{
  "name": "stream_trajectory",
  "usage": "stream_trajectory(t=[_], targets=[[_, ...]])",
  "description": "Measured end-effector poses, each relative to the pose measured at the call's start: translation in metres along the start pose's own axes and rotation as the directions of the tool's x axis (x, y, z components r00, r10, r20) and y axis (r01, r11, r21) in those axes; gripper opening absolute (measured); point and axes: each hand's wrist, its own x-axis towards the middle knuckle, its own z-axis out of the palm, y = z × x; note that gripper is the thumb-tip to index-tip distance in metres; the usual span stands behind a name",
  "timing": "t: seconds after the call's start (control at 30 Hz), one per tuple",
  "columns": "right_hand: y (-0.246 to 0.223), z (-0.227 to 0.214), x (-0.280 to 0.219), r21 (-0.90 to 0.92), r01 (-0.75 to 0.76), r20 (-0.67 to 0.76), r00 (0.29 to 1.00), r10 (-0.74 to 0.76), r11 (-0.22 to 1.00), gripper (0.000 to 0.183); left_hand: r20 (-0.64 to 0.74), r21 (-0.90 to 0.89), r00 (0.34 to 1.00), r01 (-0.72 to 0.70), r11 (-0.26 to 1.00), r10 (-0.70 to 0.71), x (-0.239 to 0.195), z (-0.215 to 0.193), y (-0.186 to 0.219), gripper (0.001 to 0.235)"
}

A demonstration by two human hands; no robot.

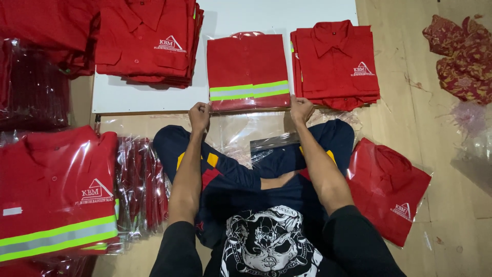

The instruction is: Packing red shirts into clear plastic bags and sealing them for distribution.

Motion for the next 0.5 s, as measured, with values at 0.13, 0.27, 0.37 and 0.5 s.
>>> stream_trajectory(t=[0.13, 0.27, 0.37, 0.5], targets=[[0.001, 0.004, -0.001, -0.012, -0.017, -0.056, 0.998, 0.016, 1.000, 0.032, -0.042, -0.012, 0.998, 0.044, 0.999, -0.045, 0.003, 0.006, -0.012, 0.023], [0.004, 0.007, 0.010, -0.046, -0.077, -0.067, 0.995, 0.074, 0.996, 0.024, -0.079, 0.051, 0.994, 0.078, 0.996, -0.074, 0.002, 0.005, -0.003, 0.020], [0.015, 0.013, 0.019, -0.069, -0.094, -0.066, 0.994, 0.089, 0.993, 0.026, -0.086, 0.087, 0.993, 0.091, 0.992, -0.083, 0.007, 0.009, -0.013, 0.021], [-0.015, -0.006, -0.012, -0.045, -0.084, -0.122, 0.989, 0.078, 0.995, 0.019, -0.124, 0.066, 0.990, 0.077, 0.995, -0.068, -0.010, -0.004, 0.015, 0.019]])
